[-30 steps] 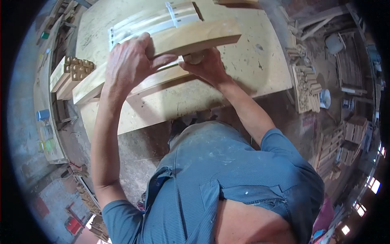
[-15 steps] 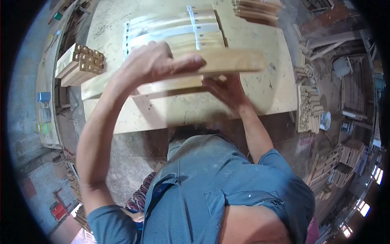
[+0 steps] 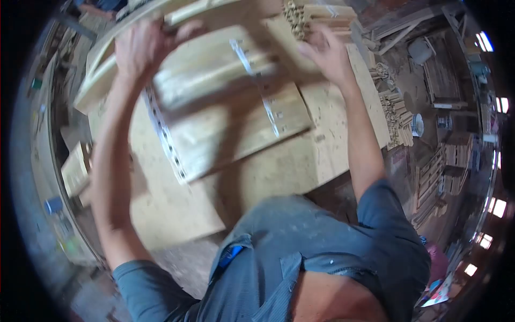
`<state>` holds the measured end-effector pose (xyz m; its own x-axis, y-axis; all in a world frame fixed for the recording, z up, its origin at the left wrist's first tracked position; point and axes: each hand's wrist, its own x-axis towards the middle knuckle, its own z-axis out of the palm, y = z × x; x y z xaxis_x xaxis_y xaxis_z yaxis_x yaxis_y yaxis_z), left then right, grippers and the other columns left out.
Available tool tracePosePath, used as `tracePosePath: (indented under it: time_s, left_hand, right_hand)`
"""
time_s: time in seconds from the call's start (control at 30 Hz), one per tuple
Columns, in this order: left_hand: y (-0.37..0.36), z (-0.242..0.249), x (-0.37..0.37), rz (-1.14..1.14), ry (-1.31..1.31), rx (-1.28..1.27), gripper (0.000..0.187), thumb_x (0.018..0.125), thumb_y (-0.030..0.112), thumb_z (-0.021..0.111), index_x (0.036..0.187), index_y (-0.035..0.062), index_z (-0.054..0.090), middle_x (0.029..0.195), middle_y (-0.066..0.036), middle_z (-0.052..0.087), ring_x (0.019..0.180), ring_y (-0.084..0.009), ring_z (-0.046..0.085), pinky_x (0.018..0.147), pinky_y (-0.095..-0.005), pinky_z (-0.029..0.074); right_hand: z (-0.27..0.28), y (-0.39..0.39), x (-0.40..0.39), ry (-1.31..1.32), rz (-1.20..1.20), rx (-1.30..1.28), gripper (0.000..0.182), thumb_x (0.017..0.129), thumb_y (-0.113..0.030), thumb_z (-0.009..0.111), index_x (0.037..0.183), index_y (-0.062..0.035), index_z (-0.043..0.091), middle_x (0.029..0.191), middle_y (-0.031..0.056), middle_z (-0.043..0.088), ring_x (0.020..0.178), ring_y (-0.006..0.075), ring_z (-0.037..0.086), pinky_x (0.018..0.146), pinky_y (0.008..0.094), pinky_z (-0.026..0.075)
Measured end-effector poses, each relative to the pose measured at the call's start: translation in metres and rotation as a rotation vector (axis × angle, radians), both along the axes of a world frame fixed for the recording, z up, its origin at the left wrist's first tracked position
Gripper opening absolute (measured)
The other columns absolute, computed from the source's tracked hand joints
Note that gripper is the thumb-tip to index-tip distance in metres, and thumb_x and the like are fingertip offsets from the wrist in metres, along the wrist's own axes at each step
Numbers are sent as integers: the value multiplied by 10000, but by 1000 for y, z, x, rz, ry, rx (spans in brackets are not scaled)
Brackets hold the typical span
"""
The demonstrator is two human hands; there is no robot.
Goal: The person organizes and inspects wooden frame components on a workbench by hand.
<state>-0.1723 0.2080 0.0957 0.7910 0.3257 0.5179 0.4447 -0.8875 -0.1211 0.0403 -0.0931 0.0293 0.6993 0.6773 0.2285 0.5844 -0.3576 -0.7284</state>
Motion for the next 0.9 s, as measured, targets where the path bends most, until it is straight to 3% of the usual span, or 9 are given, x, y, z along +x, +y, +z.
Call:
tracePosePath:
  time_s: [0.13, 0.27, 0.33, 0.37, 0.47, 0.53, 0.67, 0.73, 0.9]
  left_hand:
    - [107, -125, 45, -51, 7, 11, 679, 746, 784, 613, 693, 107, 641, 591, -127, 647, 630, -298, 682, 716, -417, 504]
    - [162, -191, 85, 104, 320, -76, 783, 755, 775, 612, 1131, 95, 709, 1031, -178, 710, 904, -328, 692, 817, -465, 487]
    - [176, -206, 88, 136, 63, 47, 854, 778, 750, 619, 1306, 78, 619, 1289, -242, 594, 1128, -370, 615, 934, -479, 469]
    - [174, -204, 78, 117, -8, -134, 867, 787, 734, 625, 1335, 64, 590, 1330, -258, 556, 1195, -387, 565, 979, -476, 451]
    - [108, -183, -27, 81, -297, -619, 739, 836, 458, 757, 1379, 12, 532, 1394, -240, 498, 1260, -384, 516, 1065, -437, 411]
    - [49, -196, -126, 194, -378, -805, 602, 942, 296, 661, 1421, -18, 477, 1410, -229, 488, 1298, -326, 486, 1109, -415, 363]
    - [-86, -245, -262, 661, -518, -1491, 599, 1038, 440, 426, 1379, -43, 522, 1225, -168, 633, 1077, -216, 590, 952, -371, 458]
    - [-150, -216, -236, 470, -669, -1634, 628, 1041, 461, 398, 1391, -50, 502, 1383, -184, 550, 1287, -258, 514, 1093, -383, 367]
    - [-206, -223, -271, 616, -875, -1705, 669, 1041, 482, 370, 1434, -56, 439, 1432, -199, 501, 1329, -287, 470, 1097, -392, 359]
  right_hand:
    - [-110, -92, 11, 246, -261, -129, 472, 897, -247, 727, 1234, 55, 595, 1099, 205, 693, 995, 239, 687, 893, 338, 533]
    - [-151, -123, -29, 422, -315, -130, 400, 925, -205, 688, 1216, 58, 609, 1051, 193, 705, 972, 219, 689, 875, 328, 535]
    - [-151, -110, -53, 426, -378, -158, 355, 939, -186, 668, 1191, 60, 619, 1049, 165, 707, 930, 196, 679, 845, 317, 533]
    - [-146, -104, -65, 411, -353, -203, 352, 942, -188, 663, 1187, 62, 620, 1047, 163, 706, 934, 192, 674, 845, 313, 529]
    - [-130, -90, -81, 366, -273, -261, 371, 962, -247, 627, 1170, 60, 625, 1034, 174, 691, 954, 218, 661, 858, 323, 513]
    - [-123, -87, -86, 330, -206, -400, 398, 974, -301, 592, 1181, 37, 626, 1035, 182, 683, 961, 271, 657, 876, 354, 501]
    - [-156, -108, -93, 227, -184, -306, 425, 983, -305, 576, 1241, 32, 584, 1105, 176, 666, 992, 265, 631, 877, 353, 480]
    - [-140, -105, -98, 315, -190, -385, 441, 986, -329, 564, 1243, 30, 585, 1112, 175, 663, 1003, 254, 625, 894, 346, 473]
    - [-126, -146, -122, 457, -158, -230, 474, 972, -304, 582, 1309, 28, 555, 1111, 174, 676, 1016, 236, 634, 900, 342, 487]
